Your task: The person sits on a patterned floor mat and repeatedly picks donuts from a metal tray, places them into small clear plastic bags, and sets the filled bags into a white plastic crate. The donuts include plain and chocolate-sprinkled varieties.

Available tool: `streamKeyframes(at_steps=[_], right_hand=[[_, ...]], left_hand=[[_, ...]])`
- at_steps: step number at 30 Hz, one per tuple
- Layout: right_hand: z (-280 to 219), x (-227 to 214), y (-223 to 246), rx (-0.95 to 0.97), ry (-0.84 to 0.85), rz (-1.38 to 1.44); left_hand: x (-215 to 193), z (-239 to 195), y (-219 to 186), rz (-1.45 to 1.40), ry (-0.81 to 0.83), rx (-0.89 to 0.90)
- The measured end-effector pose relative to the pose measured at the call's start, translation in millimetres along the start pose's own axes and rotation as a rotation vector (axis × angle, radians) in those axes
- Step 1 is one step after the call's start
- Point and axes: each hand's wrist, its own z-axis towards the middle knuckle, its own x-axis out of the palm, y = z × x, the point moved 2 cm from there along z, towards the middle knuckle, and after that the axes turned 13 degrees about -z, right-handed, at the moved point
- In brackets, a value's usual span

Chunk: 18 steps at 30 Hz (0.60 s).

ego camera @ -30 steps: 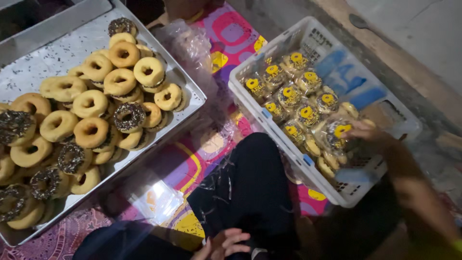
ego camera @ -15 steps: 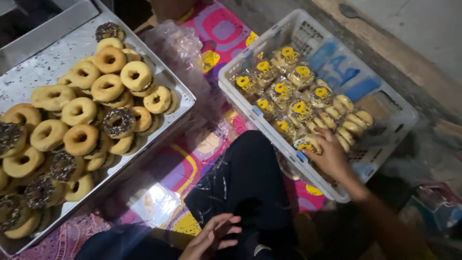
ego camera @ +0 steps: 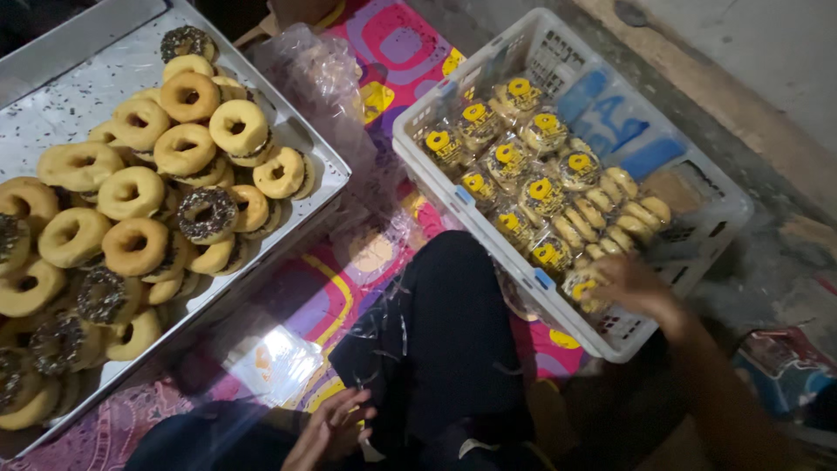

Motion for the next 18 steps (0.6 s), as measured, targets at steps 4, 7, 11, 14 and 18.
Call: streamKeyframes(at_steps=[4,7,11,14,18], right_hand=[[31,-10,-9,0.016,-0.248,0.150],[67,-13,-6,-0.033,-0.115,0.240],[94,-29,13,-0.024,-0.101,0.411],[79,-40,35,-0.003,-0.400,0.037],[28,-47,91,-0.037,-0.879,-0.330]], left_hand=[[-40,-15,2,-0.106,0.086,0.138],[-72,-22,4,-0.132,0.021,0.177],[-107,-35,-3,-0.259,-0.007,0.222],[-123,-61,7,-0.266,0.015,0.284],[-133,-68,-4,-0.271,0.073,0.311]])
